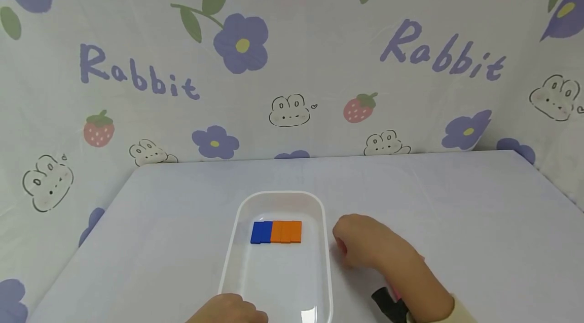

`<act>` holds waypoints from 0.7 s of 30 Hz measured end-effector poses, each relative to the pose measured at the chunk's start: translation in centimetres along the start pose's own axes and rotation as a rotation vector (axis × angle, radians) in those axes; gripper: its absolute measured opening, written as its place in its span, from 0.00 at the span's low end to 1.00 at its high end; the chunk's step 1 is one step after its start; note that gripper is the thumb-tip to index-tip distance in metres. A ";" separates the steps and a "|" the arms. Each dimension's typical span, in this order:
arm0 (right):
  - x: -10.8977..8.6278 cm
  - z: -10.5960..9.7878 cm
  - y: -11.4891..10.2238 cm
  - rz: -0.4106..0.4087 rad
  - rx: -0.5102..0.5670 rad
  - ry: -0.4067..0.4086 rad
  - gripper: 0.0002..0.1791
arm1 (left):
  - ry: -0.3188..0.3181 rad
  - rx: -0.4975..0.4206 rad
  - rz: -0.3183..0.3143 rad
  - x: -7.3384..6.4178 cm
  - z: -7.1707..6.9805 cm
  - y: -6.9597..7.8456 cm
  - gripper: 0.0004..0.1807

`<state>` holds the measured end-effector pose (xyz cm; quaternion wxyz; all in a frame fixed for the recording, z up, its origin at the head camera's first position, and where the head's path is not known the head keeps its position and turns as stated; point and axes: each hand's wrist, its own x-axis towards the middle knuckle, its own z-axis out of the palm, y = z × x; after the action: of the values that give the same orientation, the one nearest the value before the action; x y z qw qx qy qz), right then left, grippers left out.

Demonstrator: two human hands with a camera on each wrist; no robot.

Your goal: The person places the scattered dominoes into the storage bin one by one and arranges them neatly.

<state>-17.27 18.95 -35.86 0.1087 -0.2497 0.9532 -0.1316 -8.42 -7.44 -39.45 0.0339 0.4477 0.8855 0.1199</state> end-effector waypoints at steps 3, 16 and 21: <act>0.0 -0.1 -0.1 0.026 -0.010 -0.012 0.13 | 0.002 -0.004 0.001 0.0 0.1 0.0 0.10; -0.4 -2.4 0.7 -0.068 0.002 0.112 0.11 | 0.041 -0.013 0.021 -0.1 0.1 -0.1 0.10; -1.0 -3.3 1.0 -0.163 -0.035 0.217 0.14 | 0.050 -0.003 0.036 -0.2 0.0 -0.1 0.10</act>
<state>-17.72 20.94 -32.96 -0.0106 -0.3126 0.9380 -0.1497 -8.42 -7.64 -39.54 0.0102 0.4602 0.8777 0.1332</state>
